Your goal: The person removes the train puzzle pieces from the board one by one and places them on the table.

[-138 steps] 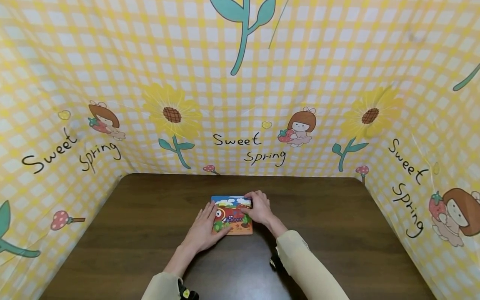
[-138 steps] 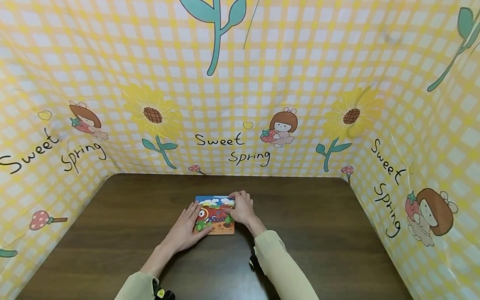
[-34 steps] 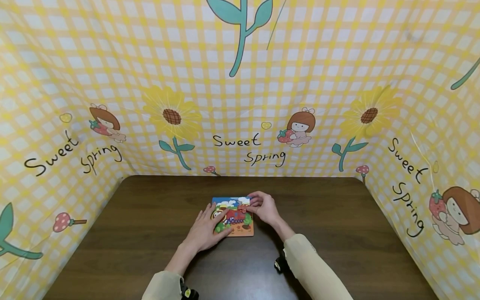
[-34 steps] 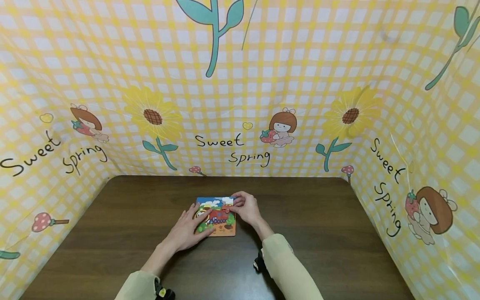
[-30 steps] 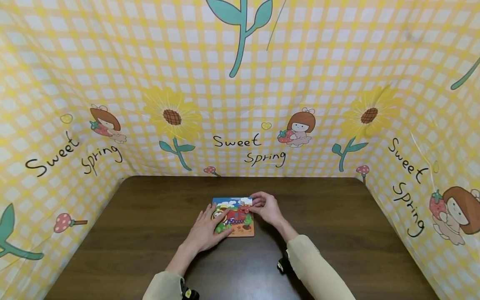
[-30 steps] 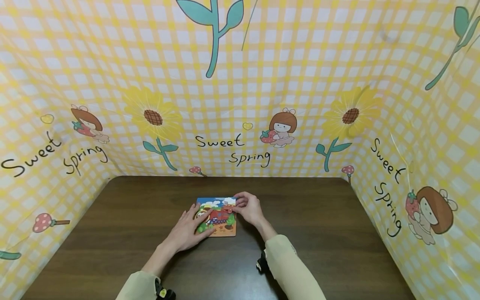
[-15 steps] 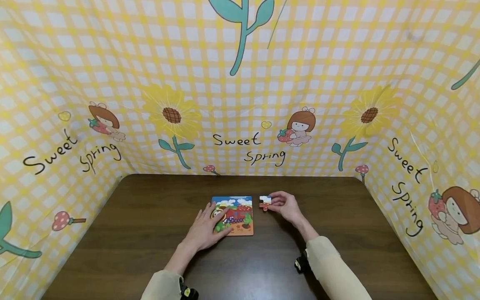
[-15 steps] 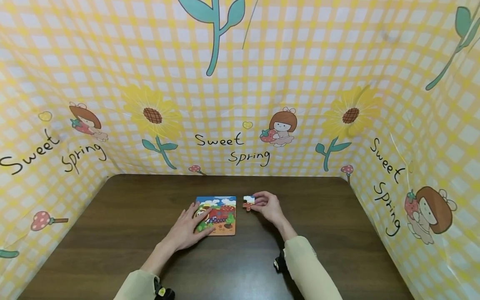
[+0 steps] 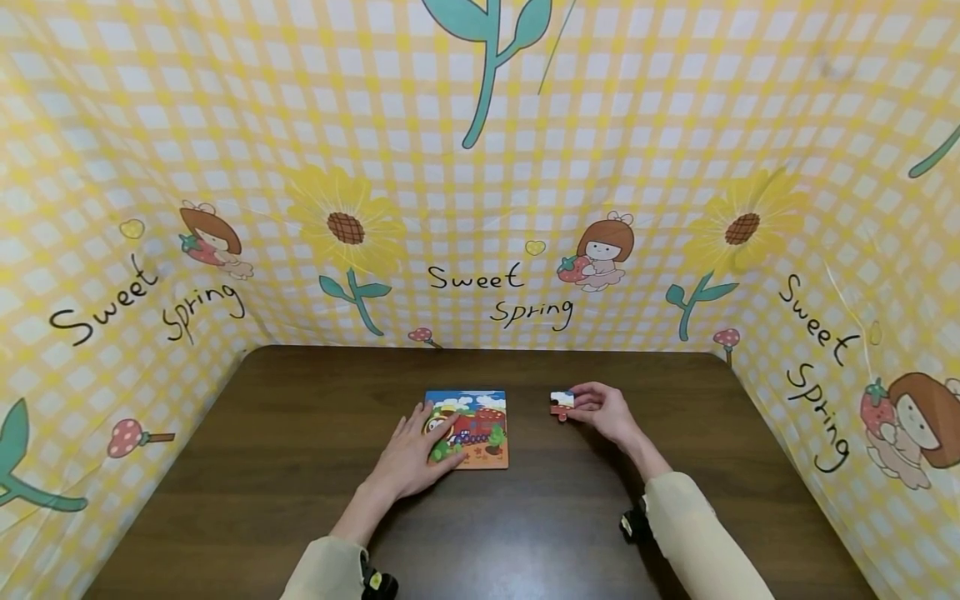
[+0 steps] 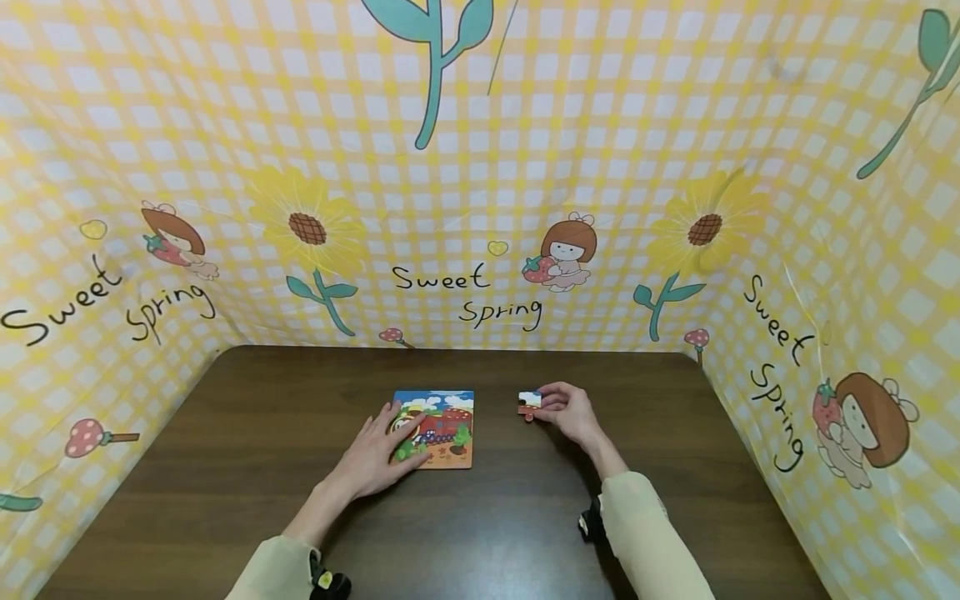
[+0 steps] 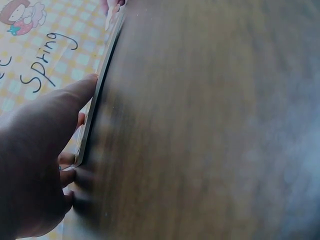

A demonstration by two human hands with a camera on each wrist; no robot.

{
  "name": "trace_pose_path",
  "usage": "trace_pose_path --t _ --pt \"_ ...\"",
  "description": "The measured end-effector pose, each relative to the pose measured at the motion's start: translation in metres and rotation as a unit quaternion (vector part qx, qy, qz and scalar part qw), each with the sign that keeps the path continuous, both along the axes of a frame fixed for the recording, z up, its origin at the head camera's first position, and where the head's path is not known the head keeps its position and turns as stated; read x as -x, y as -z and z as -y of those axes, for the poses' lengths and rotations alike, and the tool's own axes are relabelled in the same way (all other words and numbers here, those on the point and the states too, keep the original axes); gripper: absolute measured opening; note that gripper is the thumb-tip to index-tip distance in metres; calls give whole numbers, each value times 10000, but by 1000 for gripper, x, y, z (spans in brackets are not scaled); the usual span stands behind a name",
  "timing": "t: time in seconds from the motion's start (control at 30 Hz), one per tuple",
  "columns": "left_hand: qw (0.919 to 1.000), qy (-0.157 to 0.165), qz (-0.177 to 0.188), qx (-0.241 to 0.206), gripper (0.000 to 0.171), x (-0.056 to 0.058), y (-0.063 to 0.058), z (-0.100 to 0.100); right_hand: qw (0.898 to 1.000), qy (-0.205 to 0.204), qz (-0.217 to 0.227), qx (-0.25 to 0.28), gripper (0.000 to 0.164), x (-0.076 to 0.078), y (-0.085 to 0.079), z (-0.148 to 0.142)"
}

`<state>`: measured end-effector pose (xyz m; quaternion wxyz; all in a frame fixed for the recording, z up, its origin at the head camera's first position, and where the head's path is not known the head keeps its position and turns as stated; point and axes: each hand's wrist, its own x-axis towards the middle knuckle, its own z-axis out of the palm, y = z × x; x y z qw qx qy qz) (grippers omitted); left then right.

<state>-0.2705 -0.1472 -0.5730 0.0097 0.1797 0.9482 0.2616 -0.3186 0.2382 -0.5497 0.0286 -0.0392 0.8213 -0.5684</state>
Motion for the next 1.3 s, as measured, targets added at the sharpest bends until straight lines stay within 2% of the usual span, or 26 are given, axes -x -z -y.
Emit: trace_pose_path --t 0.17,0.6,0.77,0.9,1.17,1.3 --pt "10000 -8 -35 53 78 -2 -4 -1 10000 -14 18 -24 40 -1 -2 -13" --pt "9999 14 -80 -72 77 -3 -2 -1 9995 -21 -52 -302 38 1 0 -22" --pt "10000 -26 76 -30 78 -1 0 0 9979 57 -284 -580 35 3 2 -23" --pt "10000 -27 56 -63 79 -1 2 1 9950 43 -456 -893 33 3 2 -24" --pt "9999 -47 12 -128 80 0 7 3 9904 -23 -504 -1286 32 0 -1 -24" --pt "9999 -34 -27 -95 79 0 5 1 9894 2 -506 -1362 33 -1 -1 -24"
